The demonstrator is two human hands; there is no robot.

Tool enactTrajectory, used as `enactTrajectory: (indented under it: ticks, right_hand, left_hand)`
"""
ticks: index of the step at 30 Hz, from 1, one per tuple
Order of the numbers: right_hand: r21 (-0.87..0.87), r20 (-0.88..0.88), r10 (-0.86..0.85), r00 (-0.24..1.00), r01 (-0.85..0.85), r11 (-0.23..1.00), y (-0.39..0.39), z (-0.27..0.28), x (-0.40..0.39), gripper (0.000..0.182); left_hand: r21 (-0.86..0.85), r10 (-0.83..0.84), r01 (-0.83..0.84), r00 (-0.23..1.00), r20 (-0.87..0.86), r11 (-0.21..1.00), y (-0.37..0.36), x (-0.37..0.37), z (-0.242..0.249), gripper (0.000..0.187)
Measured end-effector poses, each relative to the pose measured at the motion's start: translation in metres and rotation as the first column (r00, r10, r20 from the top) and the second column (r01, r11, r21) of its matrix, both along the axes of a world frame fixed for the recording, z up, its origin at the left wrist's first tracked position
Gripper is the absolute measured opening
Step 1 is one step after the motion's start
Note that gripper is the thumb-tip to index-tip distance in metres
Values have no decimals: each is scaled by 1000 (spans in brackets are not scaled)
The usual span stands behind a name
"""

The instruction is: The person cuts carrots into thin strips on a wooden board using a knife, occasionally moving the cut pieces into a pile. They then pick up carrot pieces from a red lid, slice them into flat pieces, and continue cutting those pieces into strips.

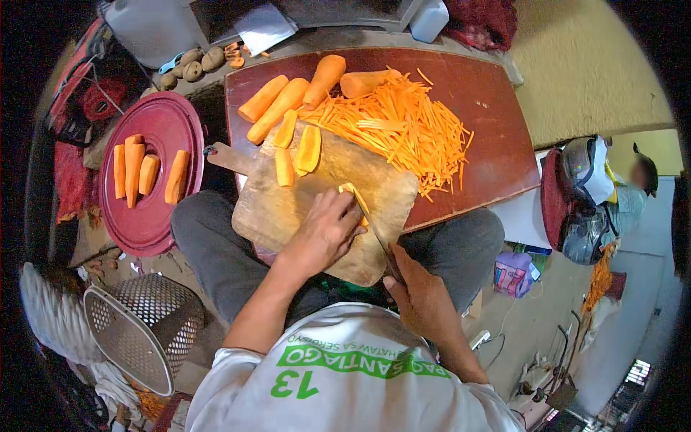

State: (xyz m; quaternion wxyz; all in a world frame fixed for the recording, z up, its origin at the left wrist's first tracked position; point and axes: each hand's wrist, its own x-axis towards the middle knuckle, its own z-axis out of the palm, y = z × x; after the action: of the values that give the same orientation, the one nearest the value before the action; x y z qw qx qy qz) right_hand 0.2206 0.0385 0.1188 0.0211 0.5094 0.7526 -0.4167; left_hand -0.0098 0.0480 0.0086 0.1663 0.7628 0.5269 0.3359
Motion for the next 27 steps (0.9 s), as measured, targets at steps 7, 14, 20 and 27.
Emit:
enactTrajectory:
  ticks: [7,14,20,27]
  right_hand:
    - [110,-34,102,994,-98,989,5,-17,5,55]
    - [58,-27,44,999,-43,997,39,-32,-29,47]
    - [61,-58,3,998,0,998,19,-18,-1,47]
    - [66,-6,7,1000,-6,998,18,-29,-14,50]
  left_hand:
    - [-10,-4,4,1000,18,1000,4,1,-3,28]
    - [-91,-36,36,999,-6,995,3,-3,3,39]
    - [-22,13,-14,1000,-14,1000,0,-3,3,37]
    - [26,30,-29,999,-33,999,1,0,-5,32]
